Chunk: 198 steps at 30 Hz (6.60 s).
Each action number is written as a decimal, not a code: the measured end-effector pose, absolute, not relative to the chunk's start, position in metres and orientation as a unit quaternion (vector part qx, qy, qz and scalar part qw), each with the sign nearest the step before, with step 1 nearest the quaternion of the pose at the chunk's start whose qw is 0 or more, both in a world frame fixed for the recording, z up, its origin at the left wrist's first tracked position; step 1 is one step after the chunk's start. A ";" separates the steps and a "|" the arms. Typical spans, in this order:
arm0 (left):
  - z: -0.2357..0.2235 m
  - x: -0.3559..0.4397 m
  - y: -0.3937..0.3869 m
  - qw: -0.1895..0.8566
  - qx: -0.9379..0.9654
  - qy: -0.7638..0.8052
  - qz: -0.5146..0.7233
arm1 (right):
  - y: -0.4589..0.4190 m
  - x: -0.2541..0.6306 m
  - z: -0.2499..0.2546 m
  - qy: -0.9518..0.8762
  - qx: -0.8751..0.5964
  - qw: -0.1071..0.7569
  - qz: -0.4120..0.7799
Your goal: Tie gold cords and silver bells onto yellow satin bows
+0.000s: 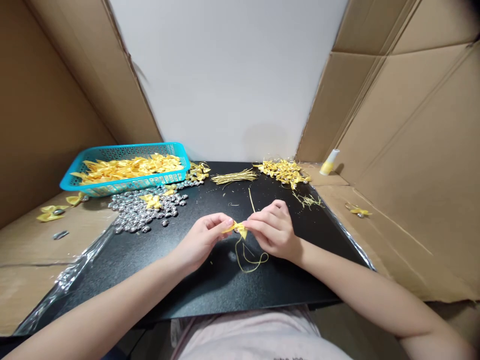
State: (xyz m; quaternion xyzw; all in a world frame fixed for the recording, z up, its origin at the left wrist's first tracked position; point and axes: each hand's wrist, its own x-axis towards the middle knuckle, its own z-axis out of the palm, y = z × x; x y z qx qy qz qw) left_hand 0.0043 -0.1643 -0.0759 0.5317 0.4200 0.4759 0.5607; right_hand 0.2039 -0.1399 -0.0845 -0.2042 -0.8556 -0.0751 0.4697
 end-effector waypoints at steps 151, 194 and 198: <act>-0.037 0.016 -0.180 0.578 0.523 0.372 0.504 | -0.177 0.176 -0.037 -0.685 -0.361 0.504 0.383; -0.056 0.010 -0.169 0.753 0.414 0.313 0.405 | -0.168 0.181 -0.048 -0.725 -0.325 0.522 0.311; -0.056 0.009 -0.168 0.777 0.369 0.319 0.397 | -0.168 0.182 -0.045 -0.700 -0.360 0.521 0.331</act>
